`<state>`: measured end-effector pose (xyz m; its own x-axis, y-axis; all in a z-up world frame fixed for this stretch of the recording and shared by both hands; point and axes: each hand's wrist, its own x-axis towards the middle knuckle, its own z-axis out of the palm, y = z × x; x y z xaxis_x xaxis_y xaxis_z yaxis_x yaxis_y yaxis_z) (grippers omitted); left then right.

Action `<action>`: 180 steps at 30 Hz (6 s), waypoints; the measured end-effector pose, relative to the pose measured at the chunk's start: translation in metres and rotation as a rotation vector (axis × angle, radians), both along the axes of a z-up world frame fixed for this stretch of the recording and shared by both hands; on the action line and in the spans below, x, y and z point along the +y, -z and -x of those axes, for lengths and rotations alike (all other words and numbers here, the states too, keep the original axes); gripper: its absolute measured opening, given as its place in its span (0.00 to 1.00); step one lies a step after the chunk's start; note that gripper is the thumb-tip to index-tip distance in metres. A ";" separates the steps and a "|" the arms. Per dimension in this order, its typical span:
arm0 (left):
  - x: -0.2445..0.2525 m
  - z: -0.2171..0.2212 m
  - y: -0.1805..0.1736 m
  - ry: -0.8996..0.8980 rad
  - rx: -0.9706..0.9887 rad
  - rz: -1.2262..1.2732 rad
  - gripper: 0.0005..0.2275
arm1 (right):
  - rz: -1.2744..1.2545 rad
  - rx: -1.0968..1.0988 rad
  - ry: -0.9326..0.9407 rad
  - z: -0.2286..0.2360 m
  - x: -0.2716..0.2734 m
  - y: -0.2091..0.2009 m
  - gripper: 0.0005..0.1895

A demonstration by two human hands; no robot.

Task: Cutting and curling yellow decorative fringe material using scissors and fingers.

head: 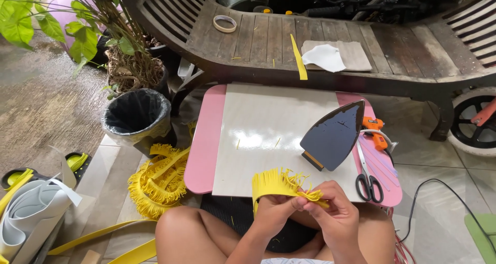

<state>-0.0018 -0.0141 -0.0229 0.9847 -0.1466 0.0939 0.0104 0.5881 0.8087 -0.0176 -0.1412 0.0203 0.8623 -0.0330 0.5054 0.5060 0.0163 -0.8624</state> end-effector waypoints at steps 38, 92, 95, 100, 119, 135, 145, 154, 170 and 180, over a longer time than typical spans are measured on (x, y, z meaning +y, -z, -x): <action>0.008 -0.001 -0.018 0.219 -0.007 0.480 0.23 | -0.139 0.158 -0.022 0.024 0.020 0.014 0.04; -0.050 0.097 0.001 0.093 0.107 0.527 0.17 | -0.077 0.100 0.192 0.105 -0.031 0.033 0.05; -0.048 0.098 0.003 0.096 0.120 0.498 0.16 | -0.185 0.151 0.078 0.105 -0.032 0.041 0.05; -0.050 0.095 0.024 0.168 0.233 0.488 0.13 | -0.321 0.207 -0.033 0.108 -0.027 0.049 0.08; -0.025 0.111 -0.032 -0.023 0.111 0.149 0.17 | 0.364 -0.332 0.265 0.116 -0.030 -0.006 0.13; -0.026 0.121 -0.044 -0.108 0.341 -0.003 0.18 | -0.101 0.373 0.090 0.108 -0.022 0.006 0.11; -0.024 0.124 -0.019 -0.081 0.184 0.023 0.14 | -0.308 0.213 -0.046 0.110 -0.024 0.030 0.02; -0.030 0.100 0.000 -0.203 0.137 0.139 0.10 | 0.047 0.117 -0.004 0.085 -0.029 0.026 0.20; -0.026 -0.011 -0.018 -0.141 0.131 0.167 0.05 | -0.262 0.097 -0.110 -0.037 -0.022 0.031 0.10; -0.016 -0.005 -0.023 -0.123 0.177 0.180 0.04 | 0.090 -0.076 -0.120 -0.029 -0.022 0.022 0.16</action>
